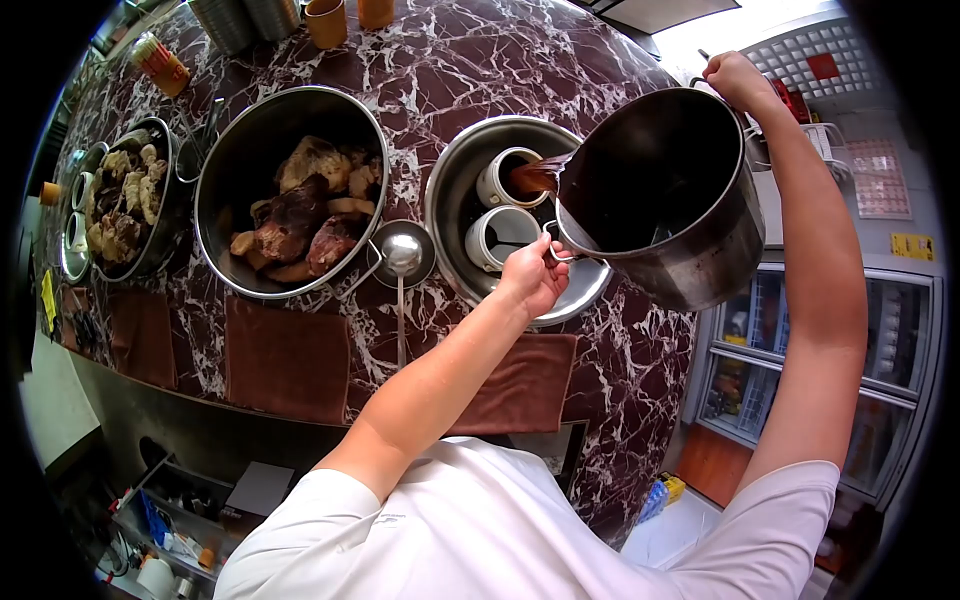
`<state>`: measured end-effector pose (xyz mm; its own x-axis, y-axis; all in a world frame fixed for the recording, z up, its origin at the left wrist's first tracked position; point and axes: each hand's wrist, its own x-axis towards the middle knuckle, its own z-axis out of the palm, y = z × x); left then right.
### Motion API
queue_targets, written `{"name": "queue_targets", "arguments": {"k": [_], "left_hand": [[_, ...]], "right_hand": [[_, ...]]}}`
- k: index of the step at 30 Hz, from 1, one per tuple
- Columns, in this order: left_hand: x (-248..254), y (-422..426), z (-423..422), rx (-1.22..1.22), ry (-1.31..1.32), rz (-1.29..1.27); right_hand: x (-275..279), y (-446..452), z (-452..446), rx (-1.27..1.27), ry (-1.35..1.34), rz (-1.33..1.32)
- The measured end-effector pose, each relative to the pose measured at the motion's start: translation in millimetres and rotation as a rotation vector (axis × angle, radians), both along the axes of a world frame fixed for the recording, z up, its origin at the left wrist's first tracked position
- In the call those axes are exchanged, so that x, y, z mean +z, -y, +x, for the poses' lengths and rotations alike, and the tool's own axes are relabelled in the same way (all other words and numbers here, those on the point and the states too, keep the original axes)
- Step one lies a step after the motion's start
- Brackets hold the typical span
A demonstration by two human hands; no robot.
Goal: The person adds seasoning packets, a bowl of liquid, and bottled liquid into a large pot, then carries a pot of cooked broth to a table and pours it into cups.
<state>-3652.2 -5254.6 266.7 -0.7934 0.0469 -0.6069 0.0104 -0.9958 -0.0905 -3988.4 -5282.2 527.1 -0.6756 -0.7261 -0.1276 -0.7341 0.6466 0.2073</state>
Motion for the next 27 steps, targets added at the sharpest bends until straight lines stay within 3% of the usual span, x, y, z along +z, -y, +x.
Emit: {"name": "queue_targets", "arguments": {"k": [18,27], "left_hand": [[-10,5,-1,-0.022,-0.018,-0.025],[-9,25,6,0.013,0.0,-0.142]], "right_hand": [[1,-1,14,-0.01,0.013,-0.053],[-25,-83,13,-0.055,0.013,-0.292]]}}
